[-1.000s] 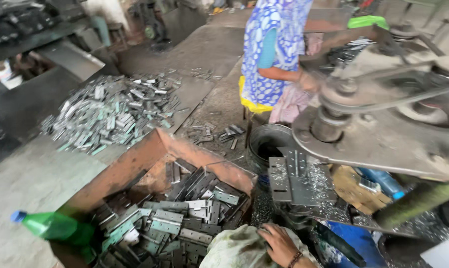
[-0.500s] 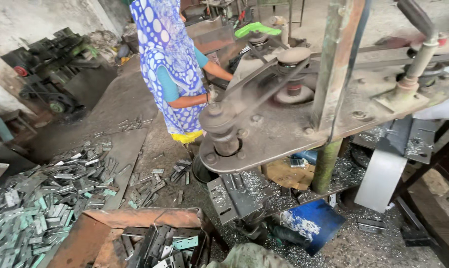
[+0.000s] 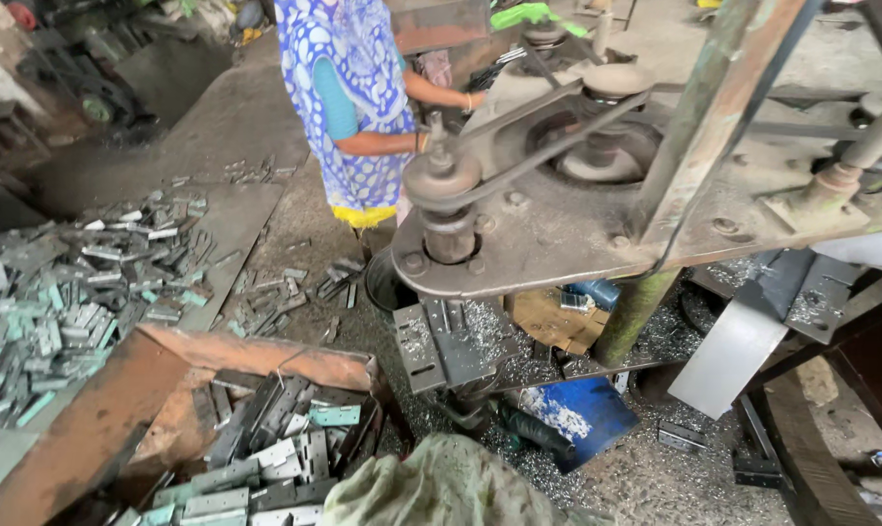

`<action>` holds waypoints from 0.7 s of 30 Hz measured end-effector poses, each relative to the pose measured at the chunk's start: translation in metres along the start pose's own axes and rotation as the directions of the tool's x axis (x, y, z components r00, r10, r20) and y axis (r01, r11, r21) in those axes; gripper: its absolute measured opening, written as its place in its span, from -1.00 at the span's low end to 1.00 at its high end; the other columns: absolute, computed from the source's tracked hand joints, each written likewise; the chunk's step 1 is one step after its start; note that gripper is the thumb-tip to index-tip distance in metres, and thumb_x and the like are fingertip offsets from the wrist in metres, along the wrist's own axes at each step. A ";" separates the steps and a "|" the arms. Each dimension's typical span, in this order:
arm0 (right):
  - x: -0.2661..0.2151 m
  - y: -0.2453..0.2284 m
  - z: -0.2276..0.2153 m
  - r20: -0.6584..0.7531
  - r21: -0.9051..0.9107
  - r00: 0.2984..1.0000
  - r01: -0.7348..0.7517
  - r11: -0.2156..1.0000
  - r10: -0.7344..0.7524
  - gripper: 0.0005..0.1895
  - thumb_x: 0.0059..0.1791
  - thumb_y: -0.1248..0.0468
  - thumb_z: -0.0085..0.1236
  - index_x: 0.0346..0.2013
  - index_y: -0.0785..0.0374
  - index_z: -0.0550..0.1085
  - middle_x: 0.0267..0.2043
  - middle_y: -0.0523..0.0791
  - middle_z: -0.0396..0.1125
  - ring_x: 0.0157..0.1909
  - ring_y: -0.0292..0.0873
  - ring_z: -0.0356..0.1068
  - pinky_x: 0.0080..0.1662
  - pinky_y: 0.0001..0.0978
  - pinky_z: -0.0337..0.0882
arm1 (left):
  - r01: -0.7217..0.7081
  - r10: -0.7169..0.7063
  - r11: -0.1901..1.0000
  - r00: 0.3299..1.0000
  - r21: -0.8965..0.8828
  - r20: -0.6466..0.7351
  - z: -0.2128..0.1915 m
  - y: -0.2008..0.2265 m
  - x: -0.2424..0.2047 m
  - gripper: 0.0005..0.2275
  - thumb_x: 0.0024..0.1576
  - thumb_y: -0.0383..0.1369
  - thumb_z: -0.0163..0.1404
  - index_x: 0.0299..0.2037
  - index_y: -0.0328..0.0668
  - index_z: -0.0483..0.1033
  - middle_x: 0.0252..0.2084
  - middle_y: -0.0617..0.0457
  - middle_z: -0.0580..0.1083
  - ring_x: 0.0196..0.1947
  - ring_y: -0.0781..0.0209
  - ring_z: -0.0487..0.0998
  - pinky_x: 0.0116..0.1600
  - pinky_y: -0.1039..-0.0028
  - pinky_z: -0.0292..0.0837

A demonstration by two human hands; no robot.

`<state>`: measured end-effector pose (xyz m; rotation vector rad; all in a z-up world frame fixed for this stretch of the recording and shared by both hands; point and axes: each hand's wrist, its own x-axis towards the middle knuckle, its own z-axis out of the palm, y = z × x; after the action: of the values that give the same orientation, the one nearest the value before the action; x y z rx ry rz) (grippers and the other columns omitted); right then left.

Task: The person repeatedly picks small metal pieces from a bin, places them into a press machine, and operates the lever to process them. The person handles the metal pieces one at a time and cycles the machine repeatedly.

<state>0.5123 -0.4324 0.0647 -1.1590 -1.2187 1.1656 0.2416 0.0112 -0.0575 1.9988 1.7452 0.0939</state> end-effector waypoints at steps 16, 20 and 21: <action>-0.031 -0.014 -0.049 -0.145 -0.383 0.792 -0.598 0.704 0.594 -0.48 -0.04 0.23 0.22 0.24 -0.06 0.48 0.15 -0.21 0.49 0.00 -0.26 0.56 0.07 -0.29 0.56 | -0.148 0.116 0.973 0.977 -0.178 -0.178 0.070 -0.086 -0.025 -0.62 -0.01 -0.39 0.04 0.05 -0.28 0.54 0.26 -0.21 0.41 0.15 -0.25 0.47 0.22 0.14 0.41; -0.030 -0.026 -0.057 -0.387 -0.467 0.828 -0.556 0.688 0.406 -0.49 -0.05 0.26 0.22 0.21 -0.07 0.49 -0.04 -0.15 0.55 -0.03 -0.23 0.59 0.02 -0.26 0.55 | -0.072 0.050 0.980 0.992 -0.187 -0.118 0.076 -0.075 -0.010 -0.60 0.00 -0.41 0.02 0.09 -0.24 0.52 0.35 -0.13 0.35 0.18 -0.21 0.45 0.22 0.14 0.41; -0.030 -0.030 -0.060 -0.477 -0.422 0.772 -0.621 0.661 0.421 -0.46 -0.07 0.26 0.22 0.22 -0.11 0.49 -0.12 -0.15 0.57 -0.09 -0.22 0.62 -0.01 -0.26 0.58 | -0.072 0.050 0.979 0.992 -0.191 -0.114 0.077 -0.069 -0.005 -0.59 -0.01 -0.43 0.02 0.11 -0.22 0.51 0.37 -0.13 0.33 0.19 -0.20 0.44 0.22 0.14 0.40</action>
<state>0.5724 -0.4645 0.0920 -2.1980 -0.9876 0.9579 0.2047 -0.0126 -0.1517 1.9346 1.6690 0.3863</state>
